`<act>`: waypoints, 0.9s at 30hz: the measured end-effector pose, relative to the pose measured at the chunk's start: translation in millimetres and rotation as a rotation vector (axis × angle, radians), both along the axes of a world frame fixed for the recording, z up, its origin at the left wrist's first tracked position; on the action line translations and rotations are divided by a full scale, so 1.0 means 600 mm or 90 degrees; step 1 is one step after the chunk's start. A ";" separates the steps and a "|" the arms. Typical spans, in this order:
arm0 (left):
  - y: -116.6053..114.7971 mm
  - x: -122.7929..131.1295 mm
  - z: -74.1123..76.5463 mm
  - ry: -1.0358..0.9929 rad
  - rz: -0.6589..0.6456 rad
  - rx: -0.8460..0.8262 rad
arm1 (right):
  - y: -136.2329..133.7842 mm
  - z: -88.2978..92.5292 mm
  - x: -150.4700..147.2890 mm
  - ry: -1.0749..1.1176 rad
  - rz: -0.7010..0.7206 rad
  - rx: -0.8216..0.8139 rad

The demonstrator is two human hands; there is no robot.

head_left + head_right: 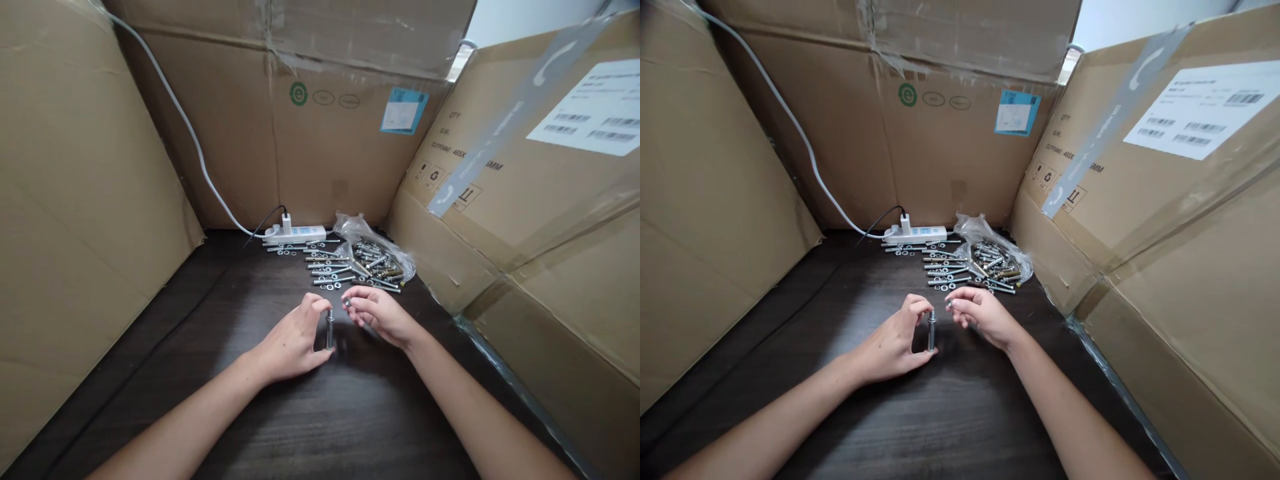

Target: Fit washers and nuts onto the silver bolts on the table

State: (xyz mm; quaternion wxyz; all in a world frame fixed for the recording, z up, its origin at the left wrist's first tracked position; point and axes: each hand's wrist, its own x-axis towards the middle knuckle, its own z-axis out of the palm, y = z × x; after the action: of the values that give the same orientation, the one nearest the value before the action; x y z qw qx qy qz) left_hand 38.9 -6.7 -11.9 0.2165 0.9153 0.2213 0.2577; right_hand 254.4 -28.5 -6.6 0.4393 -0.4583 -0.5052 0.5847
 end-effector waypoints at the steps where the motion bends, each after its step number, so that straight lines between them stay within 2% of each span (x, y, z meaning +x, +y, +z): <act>1: -0.001 0.000 0.001 -0.001 -0.005 0.000 | -0.003 -0.001 -0.011 0.074 0.011 -0.024; 3: -0.002 0.000 0.001 -0.004 -0.011 -0.002 | -0.008 -0.003 -0.026 0.153 0.025 -0.052; 6: -0.003 0.000 0.001 -0.006 -0.013 -0.002 | -0.012 -0.005 -0.034 0.190 0.018 -0.055; 27: -0.003 -0.001 0.010 0.011 -0.038 -0.017 | -0.008 -0.008 -0.033 0.155 0.004 -0.047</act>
State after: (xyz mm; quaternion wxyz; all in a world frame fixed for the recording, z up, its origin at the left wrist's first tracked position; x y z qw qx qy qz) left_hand 38.6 -8.4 -5.6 0.2343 0.9207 0.1995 0.2402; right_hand 234.5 -33.5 -11.3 0.4784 -0.3984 -0.4279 0.6552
